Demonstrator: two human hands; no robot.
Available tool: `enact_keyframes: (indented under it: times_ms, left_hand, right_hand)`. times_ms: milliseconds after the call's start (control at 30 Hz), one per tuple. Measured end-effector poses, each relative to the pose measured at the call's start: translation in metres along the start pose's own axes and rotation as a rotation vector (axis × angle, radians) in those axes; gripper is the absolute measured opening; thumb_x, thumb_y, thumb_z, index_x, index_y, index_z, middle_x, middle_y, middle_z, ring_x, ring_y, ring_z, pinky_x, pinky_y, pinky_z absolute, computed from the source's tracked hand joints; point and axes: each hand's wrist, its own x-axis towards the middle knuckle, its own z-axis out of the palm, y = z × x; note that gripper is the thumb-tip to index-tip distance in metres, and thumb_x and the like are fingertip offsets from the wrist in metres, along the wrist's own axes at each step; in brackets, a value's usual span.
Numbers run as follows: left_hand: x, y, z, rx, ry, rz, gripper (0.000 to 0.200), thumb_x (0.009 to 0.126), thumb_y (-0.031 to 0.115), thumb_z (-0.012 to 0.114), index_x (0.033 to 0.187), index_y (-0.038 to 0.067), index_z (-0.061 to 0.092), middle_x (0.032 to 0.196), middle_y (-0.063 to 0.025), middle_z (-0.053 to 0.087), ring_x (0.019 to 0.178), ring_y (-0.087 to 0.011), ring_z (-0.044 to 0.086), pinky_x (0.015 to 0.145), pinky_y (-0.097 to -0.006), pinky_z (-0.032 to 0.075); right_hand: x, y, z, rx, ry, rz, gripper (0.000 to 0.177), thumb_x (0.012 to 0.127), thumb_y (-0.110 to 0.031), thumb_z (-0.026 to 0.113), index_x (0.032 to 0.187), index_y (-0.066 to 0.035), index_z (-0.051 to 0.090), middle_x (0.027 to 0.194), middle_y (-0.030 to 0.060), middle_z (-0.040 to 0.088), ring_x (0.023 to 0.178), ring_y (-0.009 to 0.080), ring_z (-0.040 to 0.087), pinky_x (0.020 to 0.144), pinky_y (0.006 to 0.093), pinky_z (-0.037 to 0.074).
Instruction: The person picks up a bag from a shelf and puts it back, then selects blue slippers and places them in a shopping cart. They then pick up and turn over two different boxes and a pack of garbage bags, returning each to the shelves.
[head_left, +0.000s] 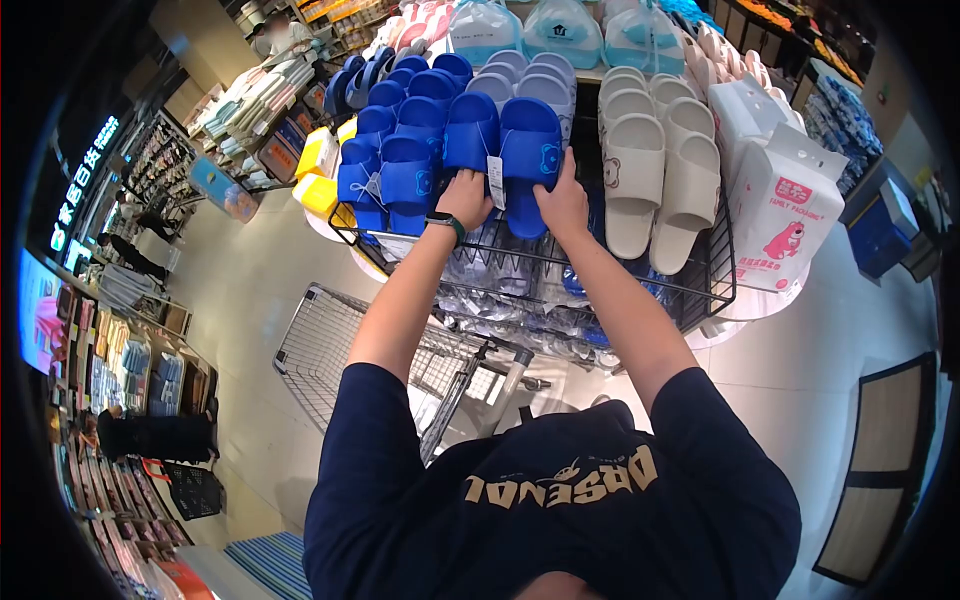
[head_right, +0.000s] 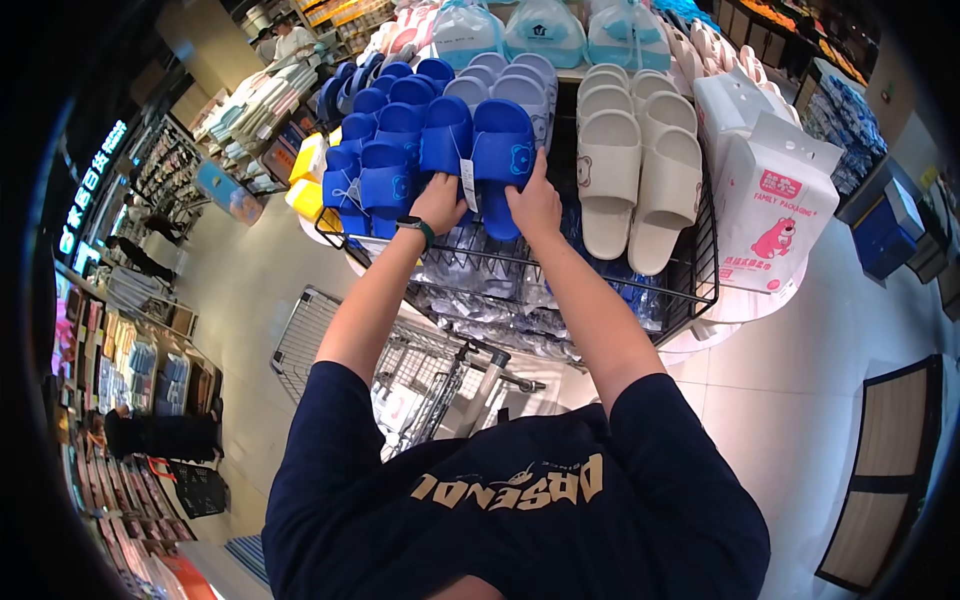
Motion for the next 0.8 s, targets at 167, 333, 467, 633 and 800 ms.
enact_keyframes:
  times_ms: [167,333,467,633,800]
  left_hand:
    - [-0.010,0.019,-0.014,-0.127,-0.071,-0.123,0.055,0.085,0.022,0.062,0.129,-0.006,0.044,0.134,-0.0272,0.046,0.126,-0.0421,0.046,0.103,-0.0463,0.044]
    - [-0.024,0.016,-0.007,-0.098,0.011,-0.094,0.059,0.087,0.023,0.060,0.135,-0.006,0.042,0.143,-0.0274,0.041,0.126,-0.0415,0.048,0.102,-0.0444,0.045]
    - [-0.051,0.038,-0.030,-0.208,0.027,-0.175,0.055,0.088,0.021,0.060,0.135,-0.004,0.046,0.149,-0.0258,0.036,0.131,-0.0405,0.044,0.106,-0.0430,0.042]
    - [-0.117,0.071,-0.046,-0.478,0.426,-0.147,0.039,0.087,0.013,0.059,0.124,0.001,0.057,0.139,-0.0203,0.051,0.124,-0.0386,0.051,0.104,-0.0425,0.042]
    - [-0.207,0.098,-0.048,-0.568,0.638,-0.357,0.016,0.086,0.007,0.064,0.100,0.001,0.061,0.102,-0.0132,0.062,0.093,-0.0306,0.062,0.082,-0.0353,0.050]
  right_hand:
    - [0.000,0.000,-0.002,0.028,-0.012,-0.011,0.087,0.077,-0.021,0.066,0.151,-0.006,0.022,0.093,0.0293,0.067,0.089,0.0472,0.065,0.082,0.0529,0.051]
    - [-0.001,0.001,-0.004,0.014,-0.020,0.043,0.085,0.077,-0.023,0.065,0.151,-0.008,0.024,0.094,0.0296,0.067,0.089,0.0472,0.066,0.081,0.0526,0.052]
    - [0.000,0.004,-0.007,-0.022,-0.025,0.056,0.086,0.078,-0.025,0.065,0.151,-0.010,0.023,0.094,0.0288,0.068,0.088,0.0464,0.066,0.080,0.0522,0.052]
    - [-0.003,-0.005,-0.016,-0.024,-0.030,-0.039,0.087,0.078,-0.022,0.061,0.153,-0.011,0.018,0.089,0.0241,0.069,0.083,0.0433,0.067,0.077,0.0506,0.053]
    - [-0.024,-0.050,-0.036,0.103,0.071,-0.252,0.086,0.074,-0.009,0.062,0.151,-0.004,0.025,0.066,0.0062,0.056,0.060,0.0217,0.059,0.067,0.0357,0.051]
